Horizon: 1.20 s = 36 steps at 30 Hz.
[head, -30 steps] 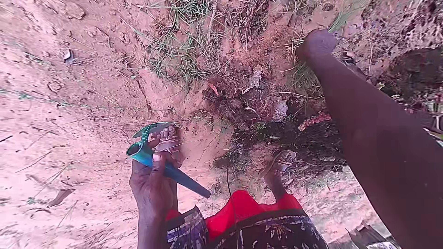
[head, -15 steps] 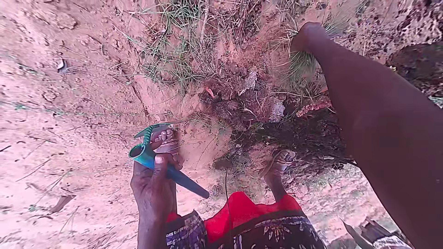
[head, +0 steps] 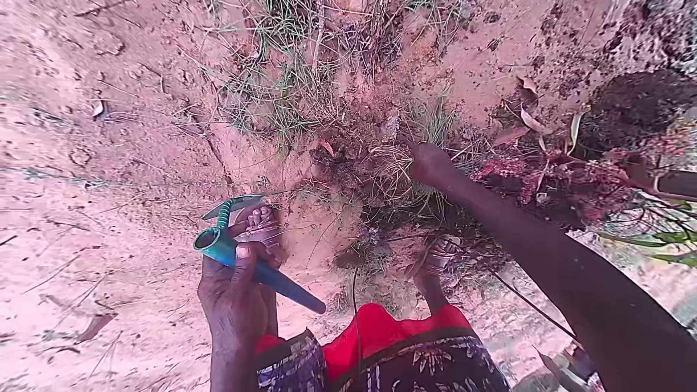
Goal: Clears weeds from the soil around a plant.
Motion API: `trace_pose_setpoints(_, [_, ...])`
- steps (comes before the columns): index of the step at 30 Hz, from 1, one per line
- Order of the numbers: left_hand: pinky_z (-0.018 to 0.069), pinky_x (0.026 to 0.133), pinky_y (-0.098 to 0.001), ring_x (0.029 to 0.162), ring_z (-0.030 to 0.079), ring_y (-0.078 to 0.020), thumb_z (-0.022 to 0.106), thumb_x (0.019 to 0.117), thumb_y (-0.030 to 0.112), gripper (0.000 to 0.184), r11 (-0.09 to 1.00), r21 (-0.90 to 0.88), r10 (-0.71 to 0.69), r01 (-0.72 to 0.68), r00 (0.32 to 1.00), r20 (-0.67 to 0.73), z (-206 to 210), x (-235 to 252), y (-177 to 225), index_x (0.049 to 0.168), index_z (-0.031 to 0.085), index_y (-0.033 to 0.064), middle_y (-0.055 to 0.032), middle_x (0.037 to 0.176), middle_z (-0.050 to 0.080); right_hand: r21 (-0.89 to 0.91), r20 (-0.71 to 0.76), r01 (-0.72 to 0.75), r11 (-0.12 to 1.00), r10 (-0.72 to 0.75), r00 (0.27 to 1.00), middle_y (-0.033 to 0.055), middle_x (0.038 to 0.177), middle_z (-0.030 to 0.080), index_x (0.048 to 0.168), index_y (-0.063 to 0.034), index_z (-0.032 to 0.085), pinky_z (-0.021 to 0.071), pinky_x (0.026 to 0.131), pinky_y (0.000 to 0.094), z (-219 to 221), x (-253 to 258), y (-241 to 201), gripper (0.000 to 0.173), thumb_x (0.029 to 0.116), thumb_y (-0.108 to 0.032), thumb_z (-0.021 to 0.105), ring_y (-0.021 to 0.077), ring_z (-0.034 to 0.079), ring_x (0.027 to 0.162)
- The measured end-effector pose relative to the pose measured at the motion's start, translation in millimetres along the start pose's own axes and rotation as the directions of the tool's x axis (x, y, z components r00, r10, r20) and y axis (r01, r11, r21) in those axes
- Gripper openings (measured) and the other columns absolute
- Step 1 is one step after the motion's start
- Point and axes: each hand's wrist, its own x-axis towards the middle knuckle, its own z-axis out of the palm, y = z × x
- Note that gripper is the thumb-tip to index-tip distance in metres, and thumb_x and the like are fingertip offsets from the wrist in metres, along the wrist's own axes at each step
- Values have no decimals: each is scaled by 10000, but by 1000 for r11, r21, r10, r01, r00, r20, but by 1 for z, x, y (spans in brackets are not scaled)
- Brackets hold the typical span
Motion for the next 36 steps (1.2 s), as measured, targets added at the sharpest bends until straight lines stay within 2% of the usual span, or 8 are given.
trace_pose_setpoints(3, [605, 600, -225, 610, 671, -58, 399, 1029, 93, 233, 1000, -15, 11, -11, 1000, 6, -2, -1, -1, 1256, 448, 107, 102, 761, 678, 133, -246, -138, 982, 167, 955, 352, 1278, 599, 1411, 48, 536, 471, 930, 710, -23, -12, 17, 530, 904, -28, 672, 537, 596, 1189])
trace_pose_setpoints(8, [602, 592, -221, 590, 661, -51, 374, 1027, 81, 238, 1000, -1, -3, 3, 1000, -13, -3, -5, -2, 1250, 454, 107, 112, 721, 657, 455, -520, -278, 846, 507, 687, 326, 1412, 548, 1424, 82, 508, 404, 1107, 591, -72, 25, 78, 549, 920, -108, 613, 446, 516, 1360])
trace_pose_setpoints(13, [609, 601, -230, 606, 671, -62, 382, 1029, 78, 238, 1000, -14, 2, -2, 1000, -10, -4, -6, -3, 1256, 449, 106, 103, 744, 666, 151, -361, -214, 965, 256, 897, 429, 1251, 580, 1196, 174, 593, 408, 976, 743, -75, 46, 99, 345, 930, -40, 639, 584, 552, 1231])
trace_pose_setpoints(16, [607, 600, -226, 603, 670, -61, 379, 1028, 81, 240, 1000, -16, -5, 4, 1000, -14, -3, -6, -4, 1256, 450, 112, 106, 738, 667, -5, -265, -189, 982, 181, 947, 425, 1298, 538, 1306, 175, 487, 443, 956, 735, -61, 55, 91, 472, 900, 15, 666, 593, 549, 1225])
trace_pose_setpoints(24, [606, 607, -229, 613, 672, -67, 365, 1038, 77, 233, 1000, -13, -1, 1, 1000, -24, -4, -10, -13, 1254, 448, 109, 94, 736, 665, 535, -295, -90, 840, 286, 912, 318, 1355, 551, 1348, 126, 498, 434, 1047, 572, -52, 82, 88, 380, 1014, -51, 539, 407, 550, 1268])
trace_pose_setpoints(30, [600, 596, -220, 608, 671, -60, 386, 1027, 75, 232, 1000, -8, -26, 25, 999, -24, -2, -10, -14, 1246, 455, 114, 99, 736, 671, 517, -396, -158, 841, 399, 827, 361, 1425, 511, 1343, 182, 509, 374, 1139, 541, -32, 58, 77, 376, 1044, -45, 485, 441, 487, 1376])
trace_pose_setpoints(34, [611, 613, -228, 623, 682, -67, 390, 1037, 94, 227, 999, -32, -13, 12, 1000, -26, -5, -10, -16, 1252, 460, 119, 98, 741, 678, 743, -502, 85, 663, 469, 726, 231, 1414, 495, 1456, 86, 399, 407, 1118, 306, 2, 3, 84, 404, 1098, -85, 322, 210, 503, 1329])
trace_pose_setpoints(36, [611, 603, -230, 608, 679, -71, 382, 1044, 98, 215, 999, -31, -13, 12, 999, -35, -7, -10, -17, 1245, 456, 112, 95, 730, 672, 745, -470, 60, 664, 460, 753, 246, 1439, 499, 1461, 81, 405, 417, 1113, 364, 5, -4, 91, 430, 1052, -51, 408, 228, 514, 1323])
